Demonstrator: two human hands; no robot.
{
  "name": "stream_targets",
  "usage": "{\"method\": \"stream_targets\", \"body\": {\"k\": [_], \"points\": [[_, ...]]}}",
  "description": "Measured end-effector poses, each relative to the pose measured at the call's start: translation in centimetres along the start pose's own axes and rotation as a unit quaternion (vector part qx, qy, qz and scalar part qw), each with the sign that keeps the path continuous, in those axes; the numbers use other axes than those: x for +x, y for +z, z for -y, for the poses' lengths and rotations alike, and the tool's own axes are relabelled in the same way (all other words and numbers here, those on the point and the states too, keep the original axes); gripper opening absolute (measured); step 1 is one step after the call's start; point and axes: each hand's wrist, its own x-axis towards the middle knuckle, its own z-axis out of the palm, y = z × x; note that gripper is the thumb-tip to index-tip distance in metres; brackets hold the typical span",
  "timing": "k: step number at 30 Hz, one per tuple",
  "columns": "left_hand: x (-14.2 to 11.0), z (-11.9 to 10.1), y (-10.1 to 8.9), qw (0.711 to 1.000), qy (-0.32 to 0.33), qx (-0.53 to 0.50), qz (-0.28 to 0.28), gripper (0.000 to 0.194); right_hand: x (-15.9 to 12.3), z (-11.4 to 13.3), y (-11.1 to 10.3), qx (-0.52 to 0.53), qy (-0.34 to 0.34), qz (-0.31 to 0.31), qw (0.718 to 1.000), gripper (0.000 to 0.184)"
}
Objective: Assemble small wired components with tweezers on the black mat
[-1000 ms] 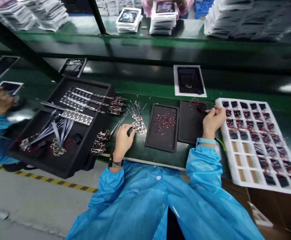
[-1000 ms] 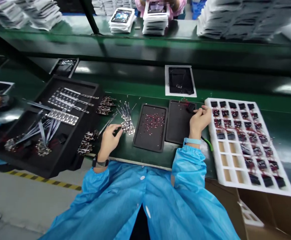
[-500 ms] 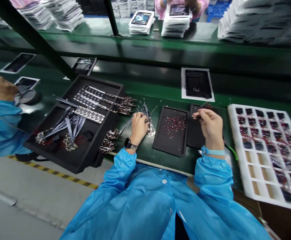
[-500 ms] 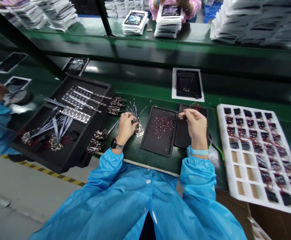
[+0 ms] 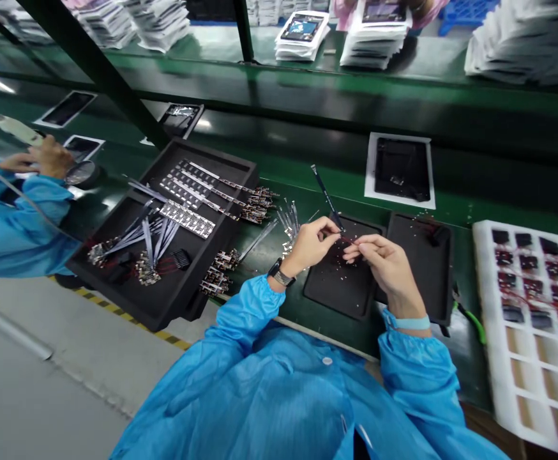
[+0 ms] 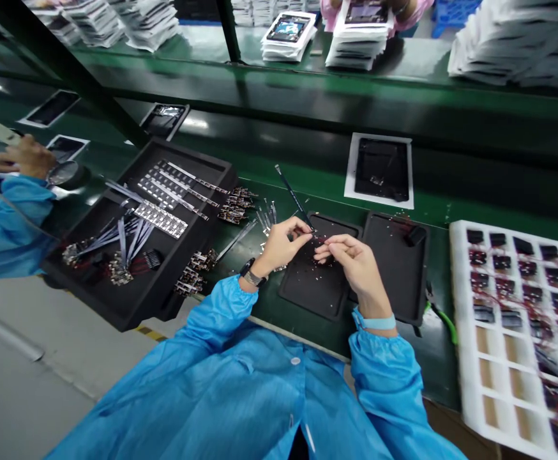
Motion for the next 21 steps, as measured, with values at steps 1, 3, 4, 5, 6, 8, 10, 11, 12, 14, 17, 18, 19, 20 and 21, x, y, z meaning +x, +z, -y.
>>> {"method": "stream_targets", "body": {"k": [1, 3, 4, 5, 6, 8, 10, 11, 12, 14, 17, 18, 19, 20, 21], "points": [[-0.1, 0.4, 0.5, 1.0, -0.012, -0.017, 0.001, 0.005, 0.0, -0.1, 0.1, -0.001, 0.002, -0.003, 1.0, 0.026], [-0.3, 1.0, 1.1, 0.998, -0.036, -0.057, 0.009, 0.007, 0.1, -0.3, 0.2, -0.021, 0.008, -0.016, 1.0, 0.022], [-0.4, 1.3, 1.3, 0.996, -0.047, -0.078, 0.018, 0.009, 0.2, -0.4, 0.2, -0.039, 0.012, -0.023, 0.999, 0.022], [-0.5, 1.5, 1.4, 0.993, -0.059, -0.1, 0.029, 0.011, 0.2, -0.4, 0.2, -0.058, 0.015, -0.029, 0.998, 0.022], [-0.5, 1.6, 1.4, 0.989, -0.072, -0.122, 0.043, 0.014, 0.1, -0.5, 0.2, -0.077, 0.017, -0.034, 0.996, 0.023], [-0.7, 1.6, 1.3, 0.979, -0.102, -0.162, 0.073, 0.021, -0.1, -0.4, 0.2, -0.102, 0.015, -0.044, 0.994, 0.023], [-0.9, 1.4, 1.0, 0.969, -0.133, -0.187, 0.09, 0.028, -0.5, -0.2, 0.5, -0.113, 0.014, -0.052, 0.992, 0.023], [-1.0, 1.2, 0.9, 0.966, -0.147, -0.191, 0.091, 0.029, -0.7, -0.1, 0.6, -0.117, 0.015, -0.055, 0.991, 0.024], [-1.1, 1.0, 0.7, 0.964, -0.159, -0.191, 0.09, 0.03, -0.8, 0.0, 0.7, -0.12, 0.016, -0.057, 0.991, 0.026], [-1.2, 0.7, 0.4, 0.964, -0.174, -0.18, 0.089, 0.029, -0.9, 0.0, 0.9, -0.123, 0.014, -0.062, 0.99, 0.029], [-1.2, 0.3, 0.2, 0.963, -0.184, -0.17, 0.096, 0.028, -0.9, -0.2, 0.9, -0.13, 0.012, -0.063, 0.99, 0.033], [-1.2, 0.2, 0.2, 0.962, -0.187, -0.172, 0.097, 0.028, -0.9, -0.2, 0.9, -0.133, 0.01, -0.06, 0.989, 0.033], [-1.2, 0.1, 0.2, 0.961, -0.189, -0.174, 0.098, 0.029, -0.9, -0.3, 0.9, -0.138, 0.007, -0.056, 0.989, 0.033], [-1.2, 0.0, 0.3, 0.961, -0.19, -0.178, 0.096, 0.029, -1.0, -0.2, 0.9, -0.143, 0.003, -0.053, 0.988, 0.033], [-1.3, -0.1, 0.3, 0.961, -0.19, -0.18, 0.093, 0.029, -1.1, -0.2, 0.9, -0.149, 0.001, -0.048, 0.988, 0.033]]}}
